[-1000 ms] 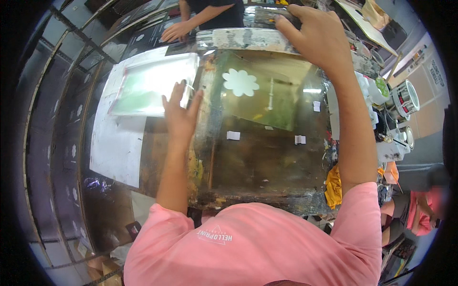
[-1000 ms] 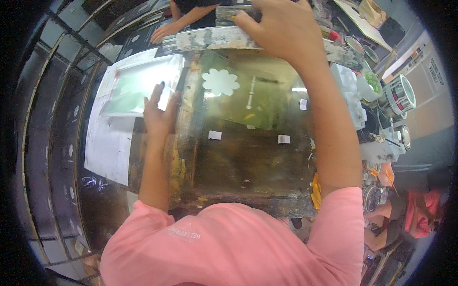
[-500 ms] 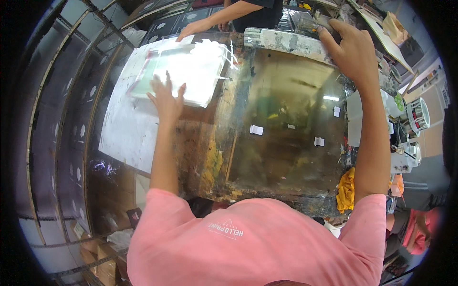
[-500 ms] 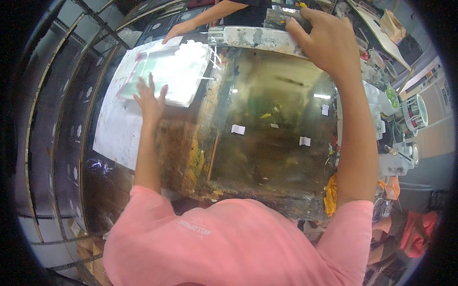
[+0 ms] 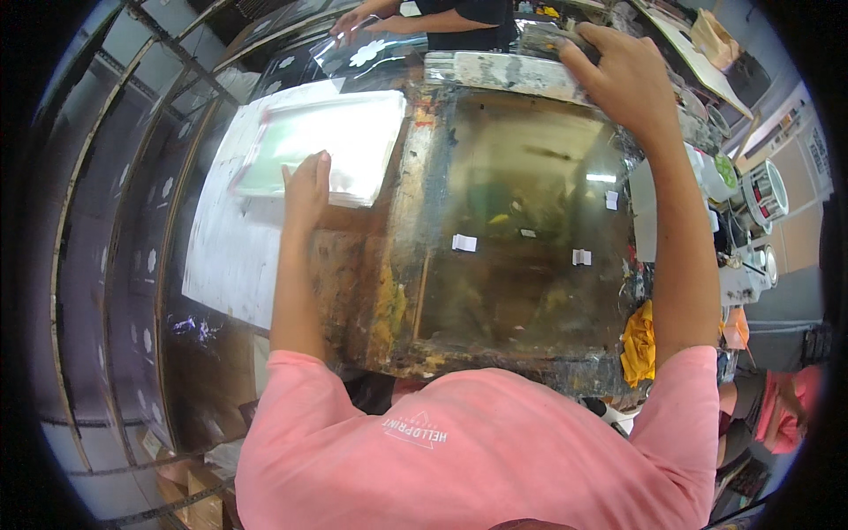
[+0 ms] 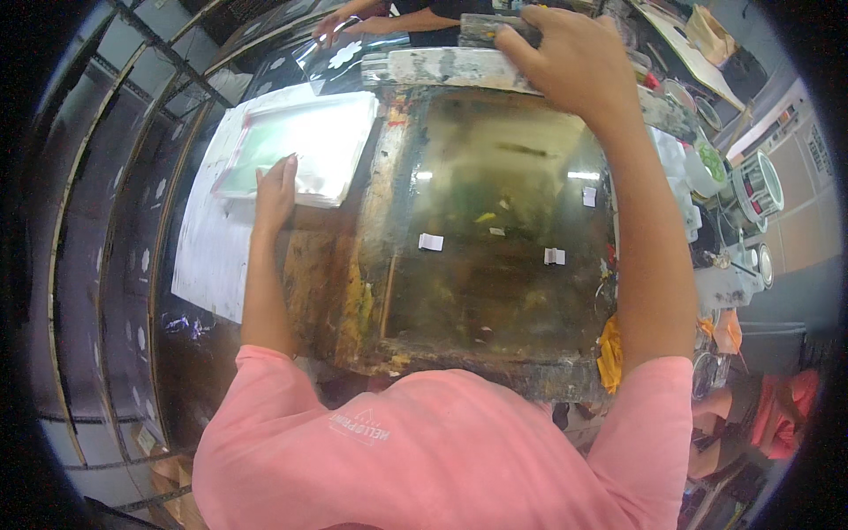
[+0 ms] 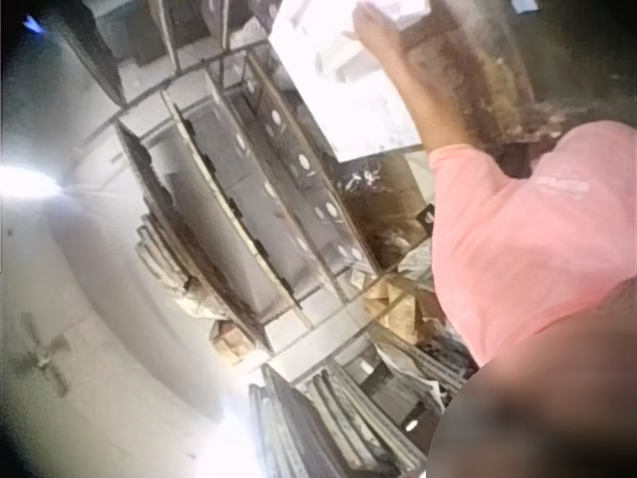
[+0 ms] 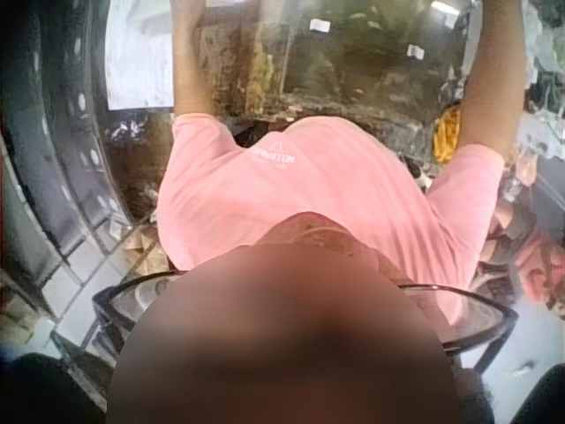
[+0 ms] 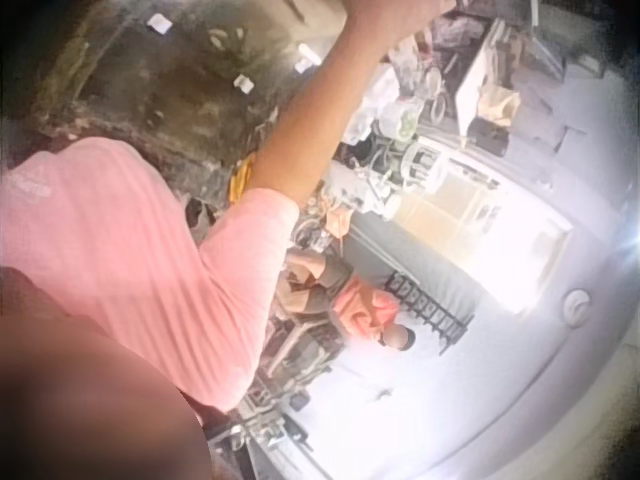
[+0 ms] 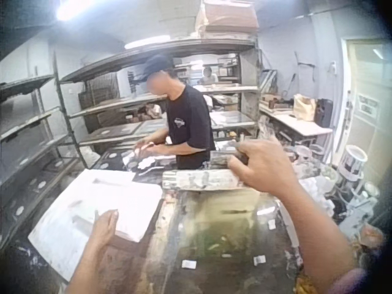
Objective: The person performs screen printing by repeatedly pulling a squeegee across a screen to transfer green ink onto fabric. They lift the screen to reveal a flower design, then lower it and repeat the process on the same item.
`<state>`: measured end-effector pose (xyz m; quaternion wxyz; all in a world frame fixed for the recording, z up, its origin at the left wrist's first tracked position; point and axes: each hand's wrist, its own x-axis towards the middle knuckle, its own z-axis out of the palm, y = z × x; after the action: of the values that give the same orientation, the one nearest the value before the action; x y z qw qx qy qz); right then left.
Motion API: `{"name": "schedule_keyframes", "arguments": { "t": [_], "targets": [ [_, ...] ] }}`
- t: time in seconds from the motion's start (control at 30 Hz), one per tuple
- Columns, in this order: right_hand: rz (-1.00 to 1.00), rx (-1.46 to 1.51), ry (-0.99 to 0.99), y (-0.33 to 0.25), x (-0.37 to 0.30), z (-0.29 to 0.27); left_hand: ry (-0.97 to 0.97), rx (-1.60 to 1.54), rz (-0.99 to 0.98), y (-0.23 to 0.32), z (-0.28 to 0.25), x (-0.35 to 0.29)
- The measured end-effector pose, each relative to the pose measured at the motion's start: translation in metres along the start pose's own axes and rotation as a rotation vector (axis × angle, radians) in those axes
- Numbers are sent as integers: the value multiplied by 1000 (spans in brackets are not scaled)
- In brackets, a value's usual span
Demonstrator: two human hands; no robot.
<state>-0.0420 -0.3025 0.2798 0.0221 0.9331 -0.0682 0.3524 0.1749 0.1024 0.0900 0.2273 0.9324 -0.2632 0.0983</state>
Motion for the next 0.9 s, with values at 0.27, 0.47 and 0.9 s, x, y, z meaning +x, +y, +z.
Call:
{"name": "schedule_keyframes", "arguments": {
  "t": [0.27,0.47,0.9],
  "targets": [
    [28,4,24,-1,0,-2,-299,48,340,159,37,-34],
    [11,48,12,-6,0,-3,-307,41,554,237,148,-100],
    [9,48,36,2,8,-1,-304,-44,666,297,176,-114]
  ]
}}
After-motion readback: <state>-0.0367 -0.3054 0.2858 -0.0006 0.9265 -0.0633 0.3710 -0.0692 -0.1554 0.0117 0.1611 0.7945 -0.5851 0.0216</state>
